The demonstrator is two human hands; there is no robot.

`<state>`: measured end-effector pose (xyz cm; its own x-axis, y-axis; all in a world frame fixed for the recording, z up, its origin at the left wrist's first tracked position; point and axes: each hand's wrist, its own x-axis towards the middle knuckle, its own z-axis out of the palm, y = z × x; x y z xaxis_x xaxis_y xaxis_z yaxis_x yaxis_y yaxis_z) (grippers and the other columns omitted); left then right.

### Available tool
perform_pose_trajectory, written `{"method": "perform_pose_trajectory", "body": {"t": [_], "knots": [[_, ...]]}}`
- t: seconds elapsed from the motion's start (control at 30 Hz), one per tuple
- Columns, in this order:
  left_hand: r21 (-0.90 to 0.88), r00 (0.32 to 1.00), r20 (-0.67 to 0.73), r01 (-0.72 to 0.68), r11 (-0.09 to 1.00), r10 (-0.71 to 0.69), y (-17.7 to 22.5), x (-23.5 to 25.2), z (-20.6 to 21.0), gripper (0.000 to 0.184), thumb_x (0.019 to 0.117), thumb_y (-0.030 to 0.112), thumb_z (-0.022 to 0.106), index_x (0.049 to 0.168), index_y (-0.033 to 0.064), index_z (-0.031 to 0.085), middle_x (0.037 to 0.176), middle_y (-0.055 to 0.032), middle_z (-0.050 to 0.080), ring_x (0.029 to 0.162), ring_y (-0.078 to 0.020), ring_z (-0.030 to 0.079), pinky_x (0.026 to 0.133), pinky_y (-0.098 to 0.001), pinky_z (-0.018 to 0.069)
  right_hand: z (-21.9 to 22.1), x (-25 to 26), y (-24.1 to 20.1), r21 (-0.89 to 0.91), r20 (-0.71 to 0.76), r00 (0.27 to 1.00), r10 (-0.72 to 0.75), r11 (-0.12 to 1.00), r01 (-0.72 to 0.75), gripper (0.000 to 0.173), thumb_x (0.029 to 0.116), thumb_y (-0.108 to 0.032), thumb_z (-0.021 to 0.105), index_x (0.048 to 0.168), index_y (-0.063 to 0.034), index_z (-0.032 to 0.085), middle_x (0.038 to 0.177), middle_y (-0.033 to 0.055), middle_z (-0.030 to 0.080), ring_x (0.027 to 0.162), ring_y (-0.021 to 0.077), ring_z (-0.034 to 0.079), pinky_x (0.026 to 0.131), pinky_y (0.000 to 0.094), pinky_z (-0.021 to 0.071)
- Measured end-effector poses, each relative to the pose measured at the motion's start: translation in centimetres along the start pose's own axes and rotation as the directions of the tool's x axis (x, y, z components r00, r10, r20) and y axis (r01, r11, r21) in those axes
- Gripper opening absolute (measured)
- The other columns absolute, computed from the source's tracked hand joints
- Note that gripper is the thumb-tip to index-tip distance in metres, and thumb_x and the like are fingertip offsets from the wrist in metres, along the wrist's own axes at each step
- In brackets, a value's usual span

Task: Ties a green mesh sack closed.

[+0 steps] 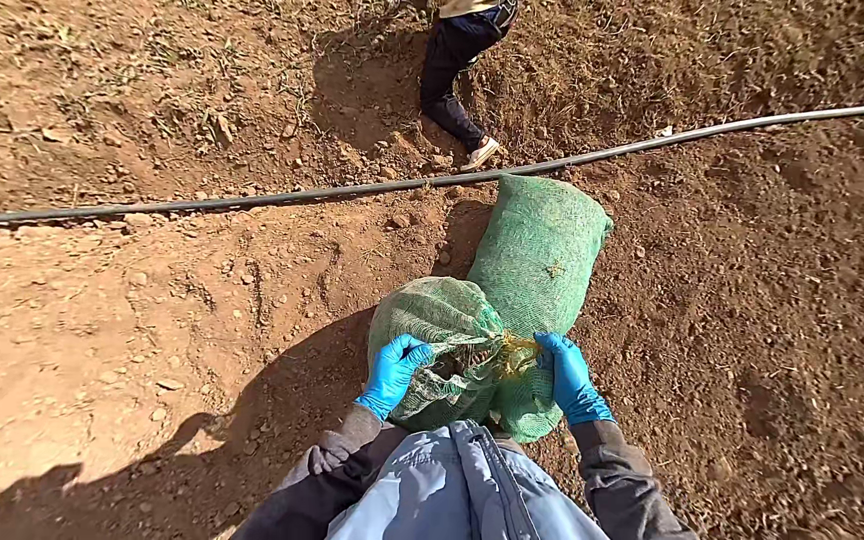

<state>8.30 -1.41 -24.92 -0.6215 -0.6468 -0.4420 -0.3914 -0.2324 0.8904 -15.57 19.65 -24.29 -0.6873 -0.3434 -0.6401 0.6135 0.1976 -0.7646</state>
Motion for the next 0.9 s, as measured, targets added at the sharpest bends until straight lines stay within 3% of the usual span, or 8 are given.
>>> {"method": "perform_pose_trajectory", "body": {"t": [0.1,0.2,0.33,0.43,0.63,0.73,0.8,0.9], "knots": [[0.024,0.998,-0.044,0.036,0.999,-0.035,-0.2,0.5,-1.7,0.014,0.0961,0.018,0.074,0.089,0.0058,0.071,0.081,-0.0031,0.07,0.078,-0.0117,0.066,0.077,-0.0297,0.0563,-0.3,-0.8,-0.7,-0.146,0.202,0.979,-0.022,0.988,0.052,0.033,0.0995,-0.018,0.065,0.069,-0.0085,0.056,0.056,0.0005,0.048,0.047,0.0074,0.04,0.046,0.0234,0.0345],[0.198,0.997,-0.02,0.08,0.977,-0.077,-0.4,1.4,-3.5,0.019,0.0939,0.025,0.077,0.093,0.0078,0.069,0.084,-0.0034,0.069,0.08,-0.0135,0.066,0.078,-0.0346,0.0566,-0.3,-3.1,-2.1,-0.382,0.441,0.897,0.002,0.905,0.186,0.016,0.0908,-0.026,0.076,0.088,-0.0108,0.073,0.081,0.001,0.069,0.067,0.0101,0.06,0.064,0.028,0.0505],[0.584,0.938,0.264,0.031,0.811,-0.226,2.0,2.7,-3.8,0.072,0.0806,0.048,0.086,0.146,0.0339,0.058,0.099,-0.0033,0.074,0.091,-0.0177,0.07,0.091,-0.0461,0.056,0.2,-6.3,-2.2,-0.561,0.621,0.783,0.051,0.726,0.398,0.026,0.089,-0.042,0.077,0.103,-0.0197,0.079,0.11,-0.0025,0.069,0.095,0.0063,0.062,0.083,0.0285,0.0525],[0.809,0.856,0.471,-0.323,0.491,-0.211,4.0,3.3,-0.8,0.073,0.0874,0.057,0.074,0.153,0.0376,0.049,0.134,-0.0043,0.066,0.124,-0.0258,0.061,0.106,-0.056,0.0475,1.2,-9.1,-2.4,-0.575,0.684,0.729,0.034,0.64,0.51,0.027,0.0917,-0.044,0.074,0.104,-0.0204,0.079,0.114,0.0002,0.07,0.108,0.0089,0.063,0.092,0.033,0.0532],[0.791,0.829,0.555,-0.552,0.264,0.071,3.9,3.6,7.5,0.05,0.0899,0.016,0.074,0.139,0.0208,0.064,0.128,-0.0122,0.066,0.119,-0.034,0.062,0.096,-0.0534,0.0514,3.3,-11.3,-4.1,-0.509,0.702,0.712,-0.017,0.688,0.518,0.026,0.0924,-0.038,0.073,0.097,-0.0127,0.074,0.104,0.0039,0.067,0.102,0.0124,0.062,0.09,0.035,0.051],[0.817,0.87,0.491,-0.473,0.331,0.03,3.9,4.3,8.0,0.031,0.0957,0.013,0.064,0.126,0.0149,0.07,0.119,-0.0142,0.069,0.115,-0.0333,0.064,0.098,-0.0522,0.0501,5.1,-10.4,-7.0,-0.464,0.633,0.768,-0.092,0.75,0.472,0.032,0.0937,-0.034,0.073,0.124,-0.0224,0.073,0.107,-0.0021,0.07,0.082,0.0086,0.062,0.076,0.0317,0.0544],[0.823,0.91,0.412,-0.347,0.45,-0.053,5.4,4.3,7.2,0.036,0.0982,0.021,0.066,0.133,0.0106,0.067,0.131,-0.0157,0.066,0.125,-0.0337,0.06,0.109,-0.0535,0.0449,6.0,-9.6,-9.8,-0.412,0.535,0.824,-0.187,0.794,0.447,0.061,0.0963,-0.027,0.072,0.153,-0.0348,0.05,0.116,-0.0056,0.071,0.069,0.0121,0.063,0.064,0.0332,0.0575],[0.821,0.93,0.349,-0.244,0.515,-0.115,5.4,5.5,5.1,0.043,0.0971,0.028,0.071,0.138,0.016,0.063,0.131,-0.0119,0.067,0.12,-0.0304,0.065,0.104,-0.0553,0.0511,5.7,-8.1,-12.5,-0.514,0.307,0.9,-0.309,0.742,0.43,0.077,0.1001,-0.028,0.069,0.163,-0.0354,0.026,0.12,-0.0076,0.071,0.068,0.0161,0.067,0.058,0.0369,0.0589]]}}
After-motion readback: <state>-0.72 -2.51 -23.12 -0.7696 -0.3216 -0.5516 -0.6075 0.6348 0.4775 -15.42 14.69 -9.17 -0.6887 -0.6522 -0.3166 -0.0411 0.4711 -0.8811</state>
